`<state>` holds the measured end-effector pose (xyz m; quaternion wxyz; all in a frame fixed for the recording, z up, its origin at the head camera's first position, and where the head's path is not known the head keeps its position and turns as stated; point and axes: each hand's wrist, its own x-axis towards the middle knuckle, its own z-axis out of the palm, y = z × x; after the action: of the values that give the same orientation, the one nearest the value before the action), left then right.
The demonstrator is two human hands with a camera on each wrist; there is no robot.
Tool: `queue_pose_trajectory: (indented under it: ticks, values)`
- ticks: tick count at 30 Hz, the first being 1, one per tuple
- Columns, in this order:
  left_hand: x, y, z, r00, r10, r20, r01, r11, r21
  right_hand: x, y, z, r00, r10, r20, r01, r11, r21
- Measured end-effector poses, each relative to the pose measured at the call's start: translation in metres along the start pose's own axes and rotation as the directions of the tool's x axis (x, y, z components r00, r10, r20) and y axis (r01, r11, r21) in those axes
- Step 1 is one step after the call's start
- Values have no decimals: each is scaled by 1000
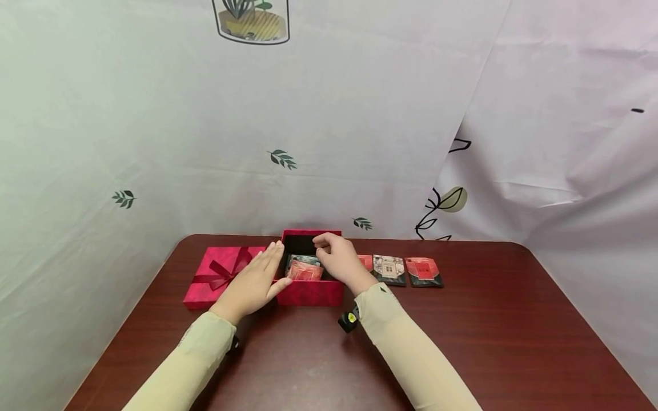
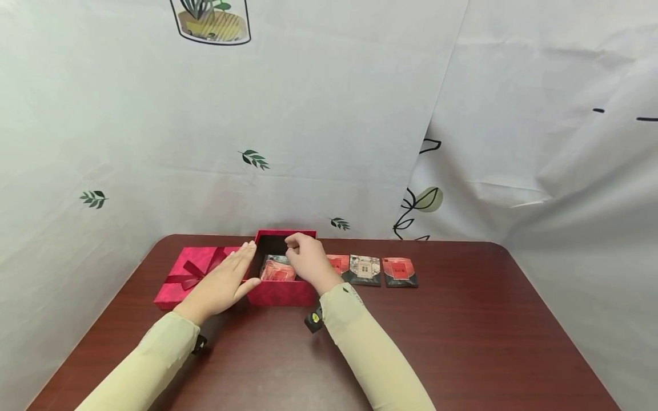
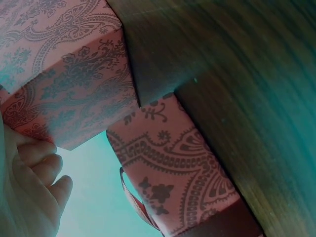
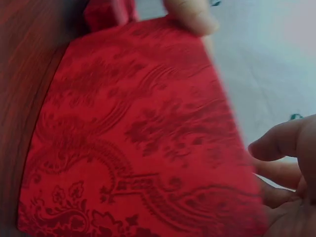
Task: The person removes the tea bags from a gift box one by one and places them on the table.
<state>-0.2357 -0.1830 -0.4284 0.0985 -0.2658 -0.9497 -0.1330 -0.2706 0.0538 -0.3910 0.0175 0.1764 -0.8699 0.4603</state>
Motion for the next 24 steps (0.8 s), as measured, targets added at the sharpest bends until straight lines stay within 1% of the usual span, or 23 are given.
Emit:
queue_pose_trajectory:
  ticks: [4, 7, 10, 14, 17, 24]
  values:
    - [0, 1, 0, 1000, 7, -4, -7, 1000, -2, 10, 1, 6, 998, -19, 53, 25, 992, -127]
    - [0, 0, 0, 1000, 5, -4, -5, 1000, 0, 14, -2, 9, 995, -35, 90, 54, 973, -222]
    - [-1, -1, -1, 1000, 4, -12, -4, 1000, 0, 18, -6, 12, 989, -39, 140, 85, 936, -342]
    - [-1, -1, -1, 1000, 5, -14, -5, 1000, -3, 21, -10, 18, 979, 7, 204, 89, 885, -457]
    - [-1, -1, 0, 1000, 3, -1, -3, 1000, -3, 23, -11, 21, 971, 64, 231, 61, 866, -497]
    - [0, -1, 0, 1000, -7, 18, 7, 1000, -4, 23, -11, 25, 958, 132, 255, 33, 833, -552]
